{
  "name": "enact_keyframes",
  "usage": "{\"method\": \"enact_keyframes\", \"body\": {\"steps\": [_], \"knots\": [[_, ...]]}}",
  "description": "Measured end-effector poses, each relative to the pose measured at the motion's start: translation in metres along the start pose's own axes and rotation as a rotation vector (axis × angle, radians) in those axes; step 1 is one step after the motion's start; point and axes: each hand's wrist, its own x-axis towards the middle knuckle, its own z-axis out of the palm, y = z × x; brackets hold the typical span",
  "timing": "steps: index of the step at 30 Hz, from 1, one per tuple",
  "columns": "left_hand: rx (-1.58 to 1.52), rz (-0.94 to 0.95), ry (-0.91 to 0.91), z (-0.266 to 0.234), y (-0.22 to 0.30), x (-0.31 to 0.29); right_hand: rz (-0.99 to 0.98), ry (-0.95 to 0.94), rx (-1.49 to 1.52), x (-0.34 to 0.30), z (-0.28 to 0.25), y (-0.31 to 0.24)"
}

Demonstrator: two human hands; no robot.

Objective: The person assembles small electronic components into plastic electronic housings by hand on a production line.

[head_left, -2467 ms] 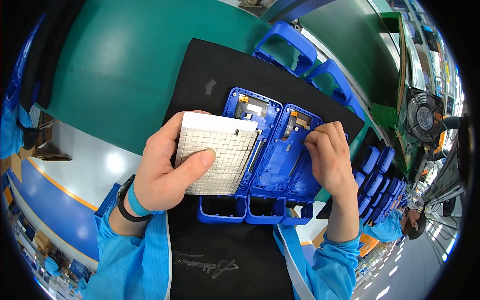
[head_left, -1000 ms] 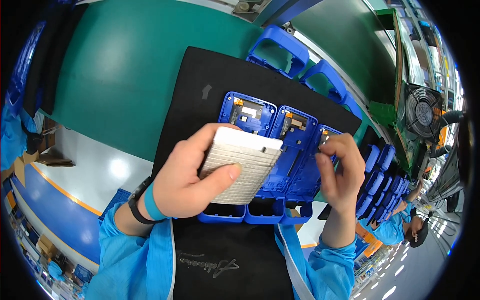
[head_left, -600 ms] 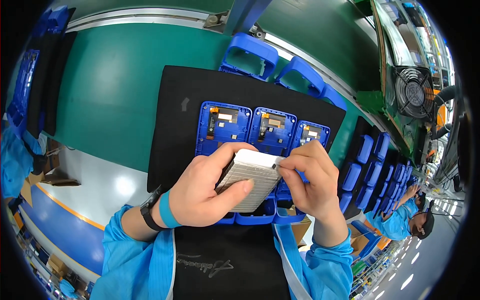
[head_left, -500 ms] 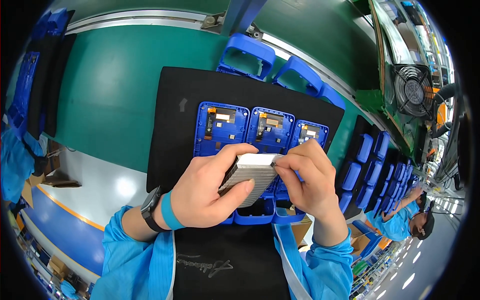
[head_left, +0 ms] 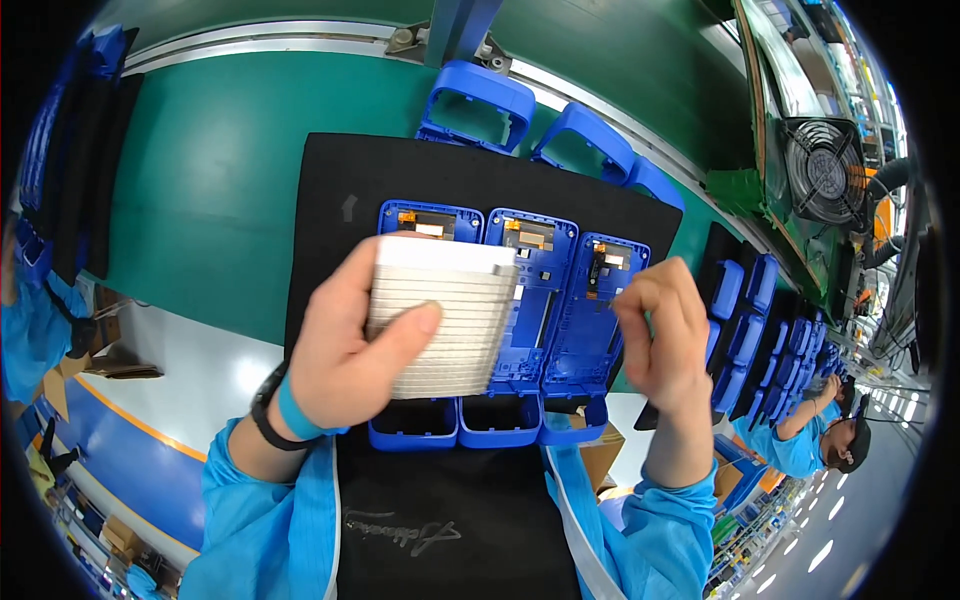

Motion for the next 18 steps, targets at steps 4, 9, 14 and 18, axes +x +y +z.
{"method": "enact_keyframes", "body": {"steps": [4,9,14,18], "knots": [[-0.019,0.021,0.102,-0.018,0.005,-0.007,0.121,-0.138,-0.062,-0.008,-0.007,0.023],[0.014,0.026,0.231,-0.023,0.006,-0.017,0.113,-0.278,-0.122,-0.008,-0.010,0.032],[0.036,-0.012,0.232,-0.024,0.006,-0.018,0.078,-0.297,-0.127,0.003,-0.008,0.039],[0.050,-0.008,0.227,-0.023,0.004,-0.017,0.064,-0.330,-0.151,0.005,-0.010,0.041]]}}
